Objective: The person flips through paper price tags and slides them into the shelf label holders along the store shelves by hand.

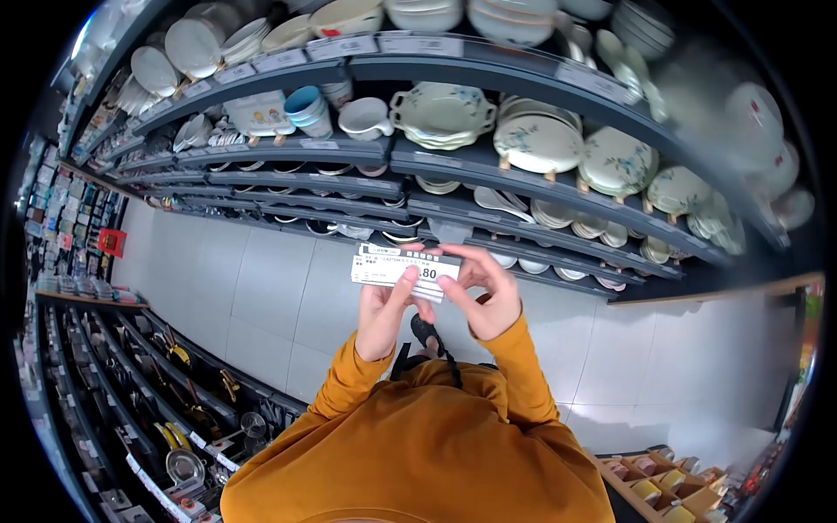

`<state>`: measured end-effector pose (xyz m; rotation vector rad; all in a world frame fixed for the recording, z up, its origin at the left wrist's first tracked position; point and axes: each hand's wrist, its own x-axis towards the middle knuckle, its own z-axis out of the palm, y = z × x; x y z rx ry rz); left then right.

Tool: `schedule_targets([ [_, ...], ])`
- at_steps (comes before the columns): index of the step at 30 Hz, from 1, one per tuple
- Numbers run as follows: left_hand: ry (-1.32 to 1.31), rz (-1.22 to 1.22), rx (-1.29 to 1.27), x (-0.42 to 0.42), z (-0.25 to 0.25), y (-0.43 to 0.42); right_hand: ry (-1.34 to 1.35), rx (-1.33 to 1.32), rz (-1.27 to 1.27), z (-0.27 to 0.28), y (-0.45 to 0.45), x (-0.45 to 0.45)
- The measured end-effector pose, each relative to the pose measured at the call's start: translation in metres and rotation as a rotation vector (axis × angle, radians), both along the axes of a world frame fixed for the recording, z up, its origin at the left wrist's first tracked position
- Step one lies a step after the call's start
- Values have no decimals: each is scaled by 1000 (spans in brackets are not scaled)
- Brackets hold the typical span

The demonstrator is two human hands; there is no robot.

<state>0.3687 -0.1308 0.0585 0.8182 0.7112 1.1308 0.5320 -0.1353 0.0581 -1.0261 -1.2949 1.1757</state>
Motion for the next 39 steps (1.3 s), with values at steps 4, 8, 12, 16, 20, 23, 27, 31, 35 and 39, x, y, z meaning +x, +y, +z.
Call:
schedule_targets([
  [4, 41, -51, -13, 51, 10, -45, 78, -11, -106, 4, -53, 40],
  [8, -8, -82, -16, 107, 12, -94, 130, -16, -156, 2, -106, 94],
  [12, 5, -196, -26, 145, 10, -137, 137, -25, -220, 6, -154, 139],
  [16, 18, -294, -8, 178, 18, -162, 123, -8, -278, 11, -189, 170],
  [20, 13, -367, 18, 192, 23, -176, 158, 9, -329, 16, -210, 187],
  [23, -2, -388, 37, 196, 24, -182, 197, 29, -361, 21, -217, 192],
  [27, -4, -350, 43, 197, 27, -189, 171, 26, -324, 25, -220, 194],
  [31, -5, -287, 46, 193, 28, -195, 170, 24, -261, 24, -217, 193],
  [35, 8, -242, 45, 189, 26, -197, 201, 24, -216, 21, -214, 190],
  [39, 12, -214, 36, 190, 27, -198, 188, 25, -198, 20, -213, 190],
])
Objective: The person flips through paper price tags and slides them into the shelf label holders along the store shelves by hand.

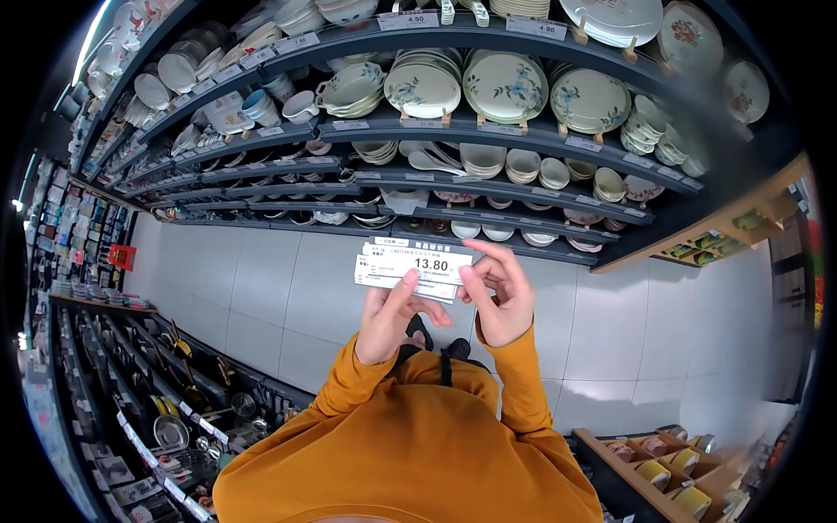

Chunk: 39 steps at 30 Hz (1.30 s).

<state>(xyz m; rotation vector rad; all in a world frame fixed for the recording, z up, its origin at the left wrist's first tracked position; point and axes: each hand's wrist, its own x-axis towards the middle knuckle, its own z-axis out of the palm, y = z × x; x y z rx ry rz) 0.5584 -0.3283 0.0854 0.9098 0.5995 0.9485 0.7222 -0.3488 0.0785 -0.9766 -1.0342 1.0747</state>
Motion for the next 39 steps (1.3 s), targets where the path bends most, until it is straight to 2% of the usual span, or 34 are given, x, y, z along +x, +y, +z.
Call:
schedule_targets([
  [39, 6, 30, -23, -5, -9, 16, -15, 0, -16, -15, 15, -4],
])
